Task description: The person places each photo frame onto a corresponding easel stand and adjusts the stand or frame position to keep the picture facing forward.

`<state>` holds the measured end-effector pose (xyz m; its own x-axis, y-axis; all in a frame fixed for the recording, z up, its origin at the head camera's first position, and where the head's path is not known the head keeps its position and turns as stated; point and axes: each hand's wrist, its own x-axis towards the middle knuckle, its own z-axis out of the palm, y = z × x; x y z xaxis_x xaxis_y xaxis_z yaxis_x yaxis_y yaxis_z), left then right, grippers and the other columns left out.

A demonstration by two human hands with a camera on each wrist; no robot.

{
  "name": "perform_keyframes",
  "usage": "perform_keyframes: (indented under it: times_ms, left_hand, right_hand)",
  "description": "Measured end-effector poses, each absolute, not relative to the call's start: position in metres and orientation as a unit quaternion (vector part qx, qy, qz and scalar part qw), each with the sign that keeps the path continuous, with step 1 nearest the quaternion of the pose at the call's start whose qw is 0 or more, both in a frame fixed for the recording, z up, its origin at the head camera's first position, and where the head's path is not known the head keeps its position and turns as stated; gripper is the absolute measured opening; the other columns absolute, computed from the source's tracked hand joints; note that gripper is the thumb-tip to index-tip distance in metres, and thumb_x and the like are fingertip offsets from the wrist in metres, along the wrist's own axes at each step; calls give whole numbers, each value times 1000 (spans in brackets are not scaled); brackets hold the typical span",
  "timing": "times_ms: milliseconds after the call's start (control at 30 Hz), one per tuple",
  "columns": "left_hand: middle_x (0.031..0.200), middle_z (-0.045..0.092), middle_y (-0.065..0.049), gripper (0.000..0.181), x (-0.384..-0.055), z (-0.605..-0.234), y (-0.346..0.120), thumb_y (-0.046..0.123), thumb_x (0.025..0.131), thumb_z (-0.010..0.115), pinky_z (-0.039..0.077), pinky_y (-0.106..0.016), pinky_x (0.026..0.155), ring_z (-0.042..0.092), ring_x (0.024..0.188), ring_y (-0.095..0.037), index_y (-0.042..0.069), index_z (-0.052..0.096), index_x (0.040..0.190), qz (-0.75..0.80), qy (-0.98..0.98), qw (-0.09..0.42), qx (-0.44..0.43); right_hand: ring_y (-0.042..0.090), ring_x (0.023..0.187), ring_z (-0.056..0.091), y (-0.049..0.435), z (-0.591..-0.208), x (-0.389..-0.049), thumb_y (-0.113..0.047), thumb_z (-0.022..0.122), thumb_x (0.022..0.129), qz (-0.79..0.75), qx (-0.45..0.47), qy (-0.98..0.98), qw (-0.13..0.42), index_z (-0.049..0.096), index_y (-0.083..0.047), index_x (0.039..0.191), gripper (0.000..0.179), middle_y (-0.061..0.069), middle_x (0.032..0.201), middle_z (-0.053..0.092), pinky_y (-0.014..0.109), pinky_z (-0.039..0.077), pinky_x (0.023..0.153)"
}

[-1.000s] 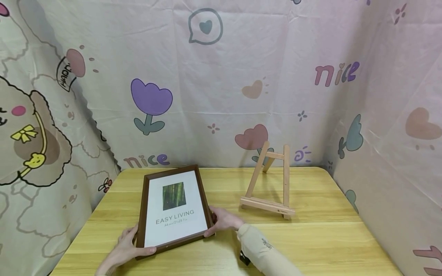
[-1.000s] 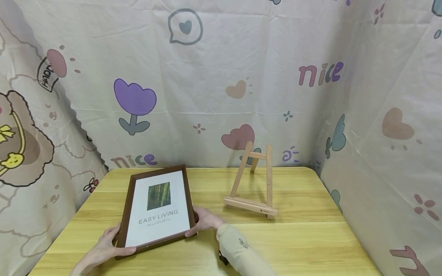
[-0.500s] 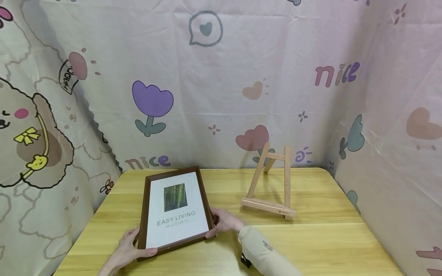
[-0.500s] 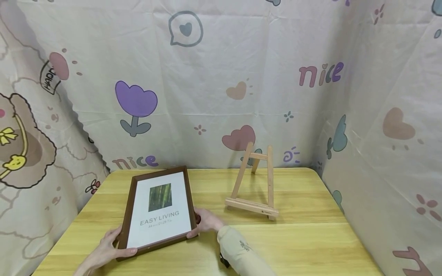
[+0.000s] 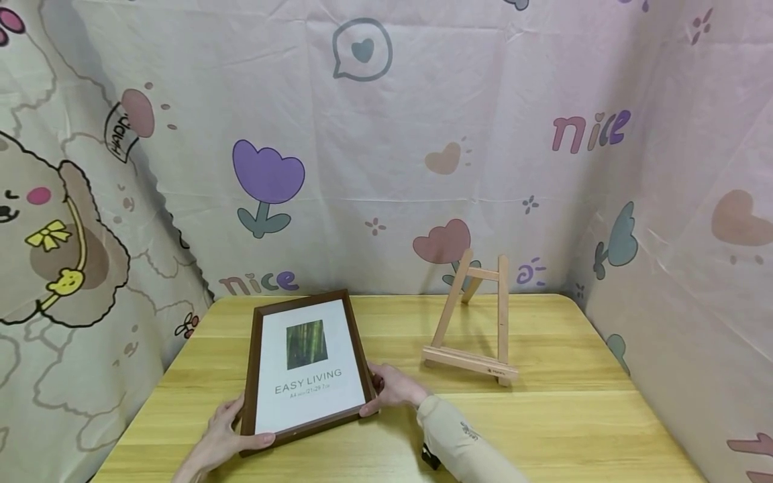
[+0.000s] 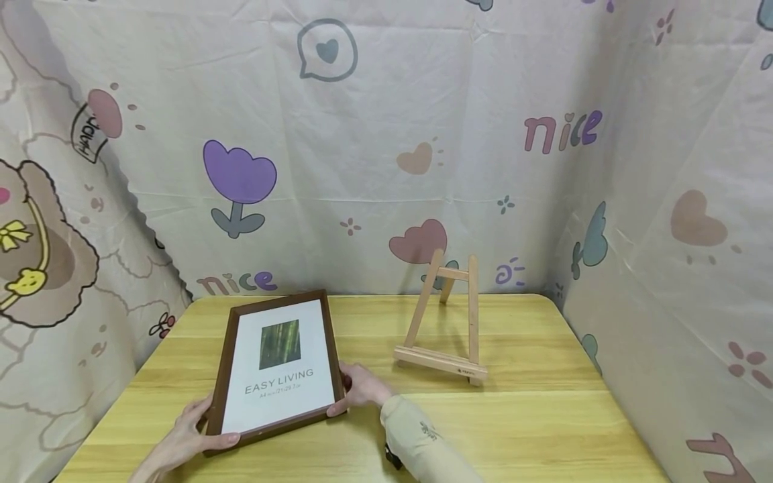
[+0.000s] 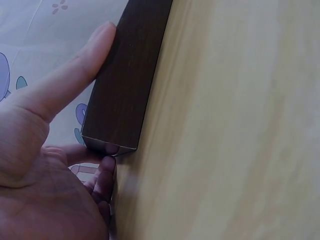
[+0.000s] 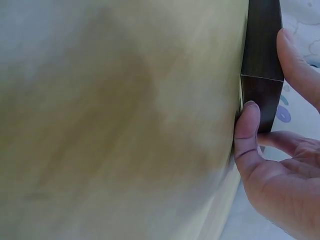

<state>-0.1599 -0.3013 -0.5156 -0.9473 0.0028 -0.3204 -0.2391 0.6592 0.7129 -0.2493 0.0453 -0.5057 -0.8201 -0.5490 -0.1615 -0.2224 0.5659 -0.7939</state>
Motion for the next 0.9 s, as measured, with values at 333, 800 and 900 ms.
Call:
perform_keyframes:
  times_ms: [333, 800, 900]
  left_hand:
    - [151, 9, -44, 126, -158, -516, -299, 48, 78, 84, 34, -78, 104, 21, 135, -64, -8, 3, 157, 421, 892, 145, -75]
    - [152, 9, -45, 126, -155, -516, -299, 43, 77, 85, 33, -78, 106, 21, 138, -65, -3, 2, 159, 427, 892, 130, -65]
    - [152, 8, -46, 126, -155, -516, -298, 41, 77, 86, 32, -78, 107, 20, 138, -66, -3, 1, 160, 431, 891, 125, -63]
  right_hand:
    - [16, 90, 59, 46, -504, -246, -20, 92, 69, -379, -217, 880, 185, 34, -11, 157, 107, 7, 106, 62, 32, 54, 84]
    - [18, 92, 60, 46, -507, -243, -19, 93, 68, -384, -223, 880, 169, 32, -14, 159, 110, 9, 108, 62, 34, 55, 86]
    - [16, 89, 61, 47, -507, -244, -18, 93, 68, -391, -229, 876, 167, 31, -13, 159, 110, 9, 106, 66, 32, 55, 86]
